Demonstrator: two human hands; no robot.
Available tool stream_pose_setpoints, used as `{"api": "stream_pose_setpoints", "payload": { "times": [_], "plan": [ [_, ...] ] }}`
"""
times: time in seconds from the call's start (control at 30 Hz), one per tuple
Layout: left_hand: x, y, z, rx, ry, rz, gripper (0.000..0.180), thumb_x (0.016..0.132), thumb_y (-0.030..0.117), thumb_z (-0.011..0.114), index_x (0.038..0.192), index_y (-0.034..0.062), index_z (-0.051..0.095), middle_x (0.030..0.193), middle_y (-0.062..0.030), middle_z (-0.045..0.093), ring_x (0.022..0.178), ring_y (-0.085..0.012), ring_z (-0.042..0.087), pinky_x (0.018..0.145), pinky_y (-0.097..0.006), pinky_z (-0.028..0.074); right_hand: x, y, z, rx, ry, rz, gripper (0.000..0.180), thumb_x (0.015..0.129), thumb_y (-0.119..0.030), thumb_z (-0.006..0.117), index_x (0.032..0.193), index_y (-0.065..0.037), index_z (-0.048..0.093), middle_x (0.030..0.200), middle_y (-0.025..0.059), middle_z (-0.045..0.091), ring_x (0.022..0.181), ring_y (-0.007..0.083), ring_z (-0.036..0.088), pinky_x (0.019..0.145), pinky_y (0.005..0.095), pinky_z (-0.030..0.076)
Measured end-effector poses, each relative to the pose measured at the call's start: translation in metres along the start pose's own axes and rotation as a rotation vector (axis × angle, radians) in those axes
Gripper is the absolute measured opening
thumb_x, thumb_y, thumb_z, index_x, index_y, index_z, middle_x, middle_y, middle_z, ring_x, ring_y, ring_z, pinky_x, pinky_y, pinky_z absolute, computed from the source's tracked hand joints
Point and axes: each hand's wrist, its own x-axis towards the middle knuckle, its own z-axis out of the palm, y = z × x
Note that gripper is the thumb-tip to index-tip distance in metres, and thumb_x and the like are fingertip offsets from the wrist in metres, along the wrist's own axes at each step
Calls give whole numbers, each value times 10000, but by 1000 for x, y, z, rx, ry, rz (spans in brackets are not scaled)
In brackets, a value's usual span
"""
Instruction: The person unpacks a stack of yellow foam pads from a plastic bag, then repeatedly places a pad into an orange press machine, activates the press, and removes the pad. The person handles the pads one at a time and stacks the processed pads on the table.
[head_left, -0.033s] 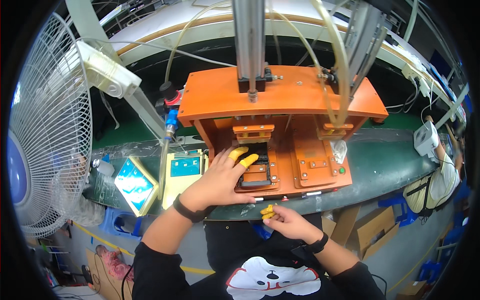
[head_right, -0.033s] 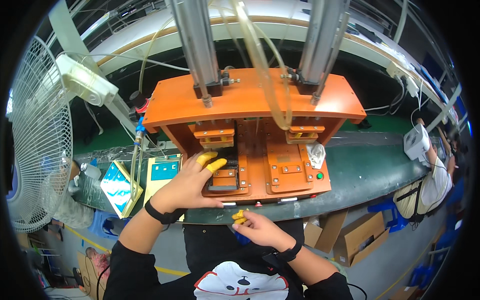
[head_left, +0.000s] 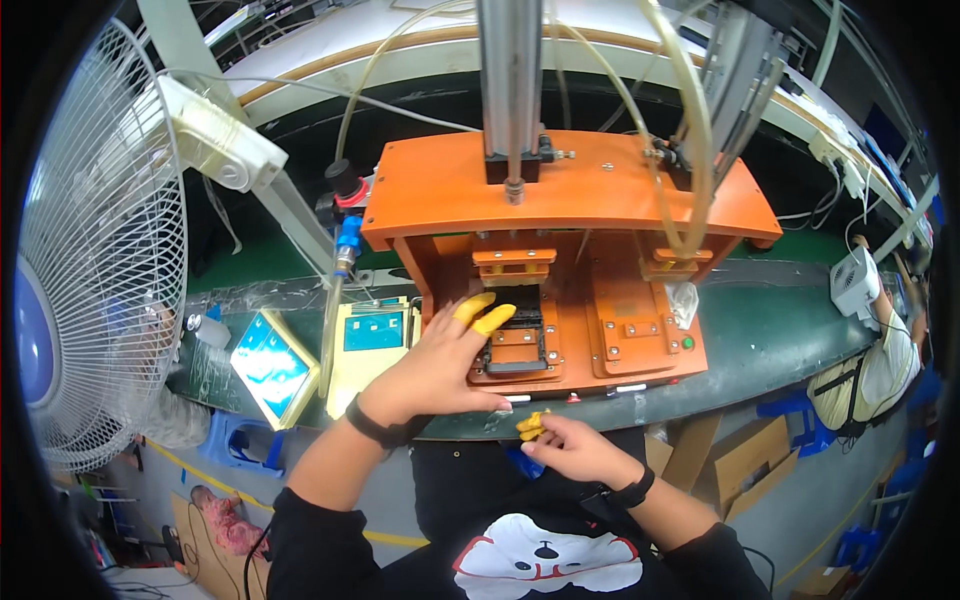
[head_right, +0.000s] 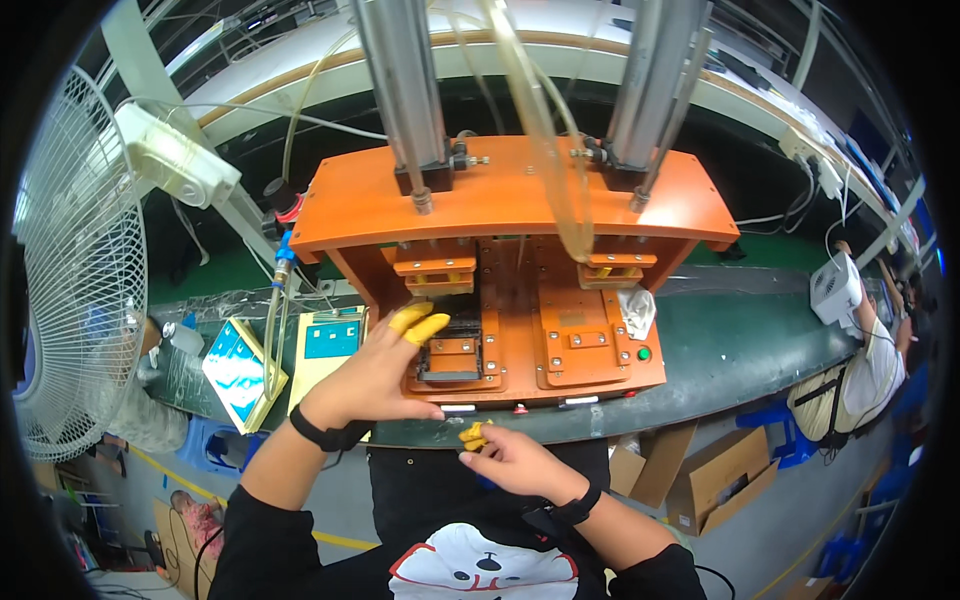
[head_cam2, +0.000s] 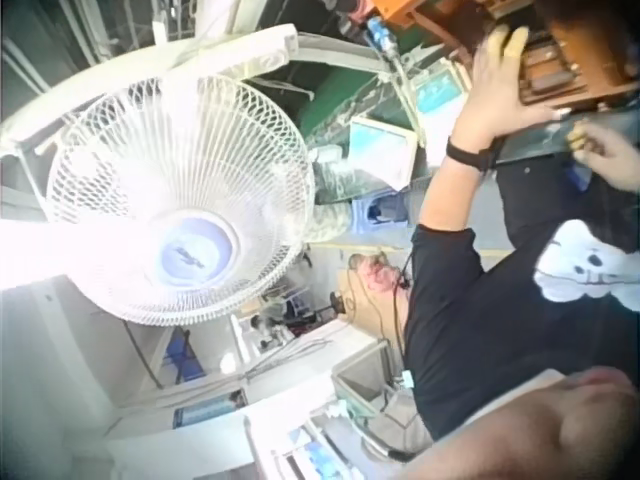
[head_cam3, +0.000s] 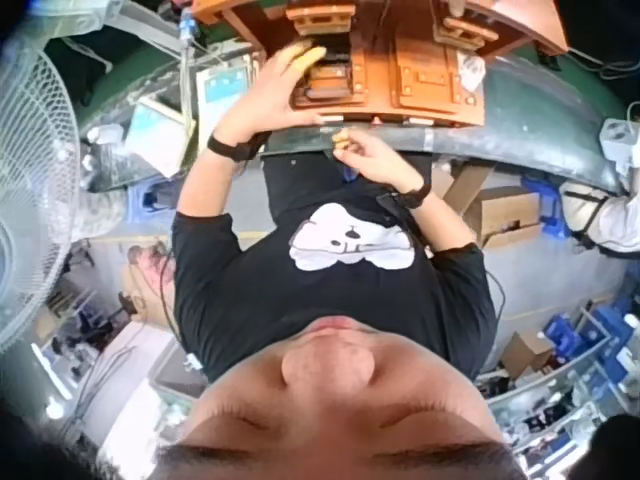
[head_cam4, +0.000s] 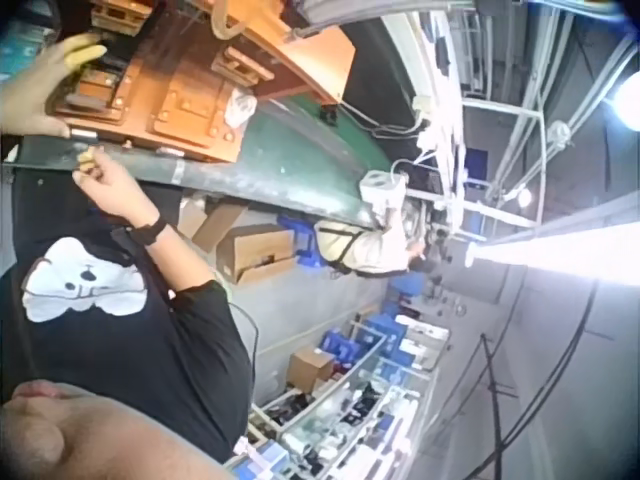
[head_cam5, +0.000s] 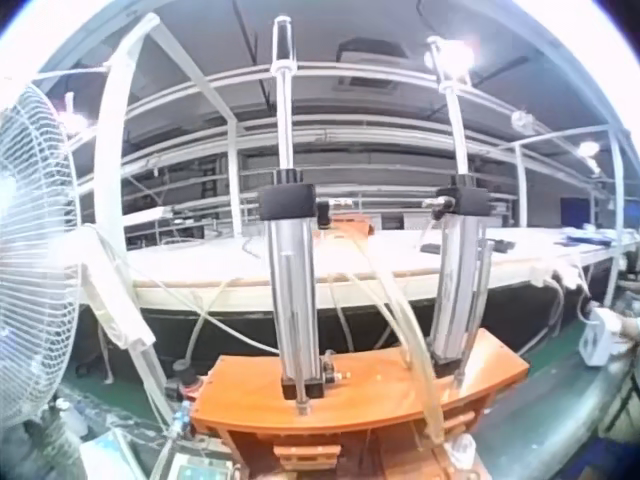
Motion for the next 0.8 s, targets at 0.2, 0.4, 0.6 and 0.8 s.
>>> {"api": "stream_pose_setpoints", "payload": {
  "times": [0.2,0.4,0.6,0.8],
  "plan": [
    [-170,-68,66,-248,440,-466,683,839,309,855,1388,-9,602,1461,-252,573,1392,-513,488,1173,-556,399,36,-44,41,-529,-59,-456,560,951,-297,749,1386,1,558,1454,264,519,955,404,724,783,448,616],
    [-192,-47,111,217,280,-678,651,826,289,835,1359,-16,617,1505,-261,547,1463,-508,418,1194,-688,275,86,-57,76,-776,152,-491,762,923,-333,771,1499,49,452,1529,351,441,886,462,723,709,446,631],
    [-203,-51,117,213,415,-640,352,867,172,799,1152,-23,727,1307,-261,684,1336,-486,575,1100,-603,456,91,-61,83,-892,174,-366,724,909,-329,787,1451,63,510,1429,331,531,887,424,738,701,420,633],
    [-205,-50,96,104,549,-827,150,921,115,791,987,-20,783,932,-139,788,860,-306,778,759,-361,597,84,-44,106,-580,45,-578,411,902,-191,796,1236,13,671,1265,254,629,960,365,735,783,364,618]
  ]
}}
